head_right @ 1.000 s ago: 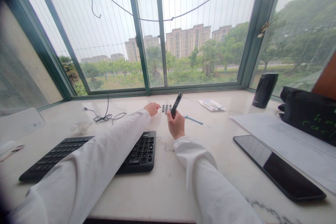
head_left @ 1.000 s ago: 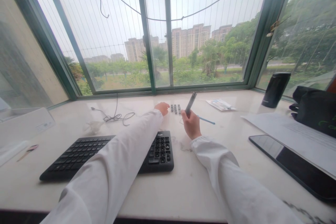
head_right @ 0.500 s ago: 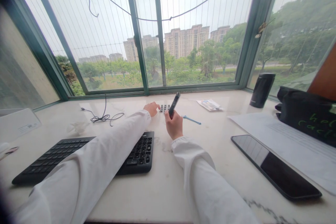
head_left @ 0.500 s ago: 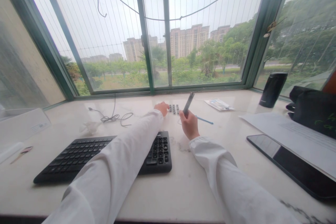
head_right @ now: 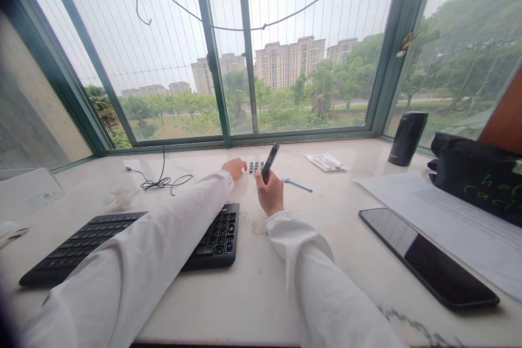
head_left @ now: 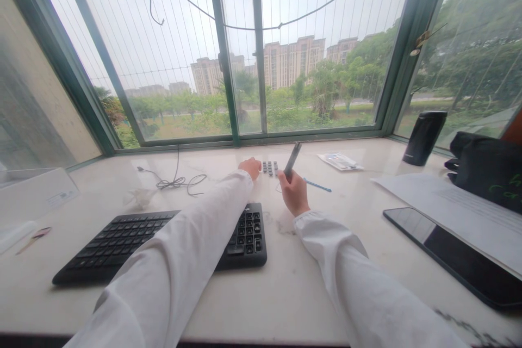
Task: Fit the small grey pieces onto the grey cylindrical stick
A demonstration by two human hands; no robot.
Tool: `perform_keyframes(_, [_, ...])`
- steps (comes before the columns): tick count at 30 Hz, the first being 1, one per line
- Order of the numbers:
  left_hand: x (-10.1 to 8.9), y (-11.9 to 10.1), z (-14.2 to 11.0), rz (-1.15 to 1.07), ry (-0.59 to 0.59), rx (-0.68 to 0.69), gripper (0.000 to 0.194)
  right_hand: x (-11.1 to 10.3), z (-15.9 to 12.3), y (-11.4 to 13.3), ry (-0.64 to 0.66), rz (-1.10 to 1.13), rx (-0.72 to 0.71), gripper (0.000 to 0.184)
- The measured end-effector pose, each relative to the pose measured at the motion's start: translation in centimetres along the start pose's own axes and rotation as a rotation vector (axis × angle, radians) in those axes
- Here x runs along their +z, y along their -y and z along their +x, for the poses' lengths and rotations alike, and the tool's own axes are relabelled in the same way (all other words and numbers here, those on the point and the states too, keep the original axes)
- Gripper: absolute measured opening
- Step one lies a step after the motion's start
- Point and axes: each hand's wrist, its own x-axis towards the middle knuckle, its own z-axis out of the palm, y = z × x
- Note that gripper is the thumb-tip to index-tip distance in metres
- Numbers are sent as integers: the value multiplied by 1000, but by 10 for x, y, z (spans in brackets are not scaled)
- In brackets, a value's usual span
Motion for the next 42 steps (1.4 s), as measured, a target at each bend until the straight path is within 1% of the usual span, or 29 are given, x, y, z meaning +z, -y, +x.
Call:
perform_keyframes(6, [-1, 1, -5, 2, 9, 28, 30, 0, 1, 0, -2, -13, 1, 37])
perform_keyframes(10, [-10, 1, -11, 4, 18, 51, 30, -1, 2, -1, -1, -26, 4, 38])
perform_keyframes(13, [-27, 3, -20, 2, 32, 80, 30, -3, 3, -1, 9, -33, 10, 40])
perform_keyframes(16, [-51, 9, -39, -9, 58, 127, 29, -7, 2, 2, 21, -39, 18, 40])
perform_keyframes(18, [-69, 14, -61, -22, 70, 185, 24, -8, 1, 5, 37, -39, 16, 40])
perform_keyframes(20, [-87, 20, -91, -46, 86, 266, 25, -7, -2, 9, 63, -40, 5, 38])
perform_keyframes(22, [-103, 27, -127, -77, 109, 335, 37, -6, -5, 12, 91, -51, -17, 37])
perform_keyframes(23, [-109, 31, -144, -98, 143, 386, 48, -5, -6, 13, 106, -54, -31, 37])
perform_keyframes(24, [-113, 35, -161, -130, 181, 453, 61, -4, -8, 14, 121, -50, -45, 37])
perform_keyframes(25, [-116, 39, -176, -133, 216, 486, 78, -3, -10, 14, 138, -40, -61, 37])
perform_keyframes(27, [-114, 48, -197, -76, 304, 494, 106, 0, -13, 16, 171, -2, -91, 37])
perform_keyframes(29, [-105, 56, -208, -32, 335, 470, 117, 2, -17, 19, 219, 48, -118, 38])
perform_keyframes(30, [-99, 59, -210, -21, 328, 463, 118, 3, -19, 20, 257, 74, -129, 38])
perform_keyframes(32, [-85, 64, -209, -12, 273, 449, 112, 5, -24, 24, 356, 121, -144, 39])
perform_keyframes(34, [-73, 67, -207, -25, 159, 412, 101, 7, -30, 29, 459, 148, -152, 38])
perform_keyframes(36, [-65, 68, -206, -47, 2, 361, 80, 10, -36, 33, 536, 160, -164, 37])
perform_keyframes(38, [-61, 68, -205, -47, -139, 324, 51, 16, -40, 37, 577, 146, -180, 36])
perform_keyframes(39, [-60, 69, -204, -33, -179, 316, 40, 19, -41, 39, 593, 129, -181, 36])
perform_keyframes(40, [-60, 69, -204, -15, -202, 313, 36, 22, -42, 40, 601, 110, -178, 36])
perform_keyframes(42, [-59, 70, -203, 15, -227, 314, 35, 30, -42, 41, 612, 78, -156, 36])
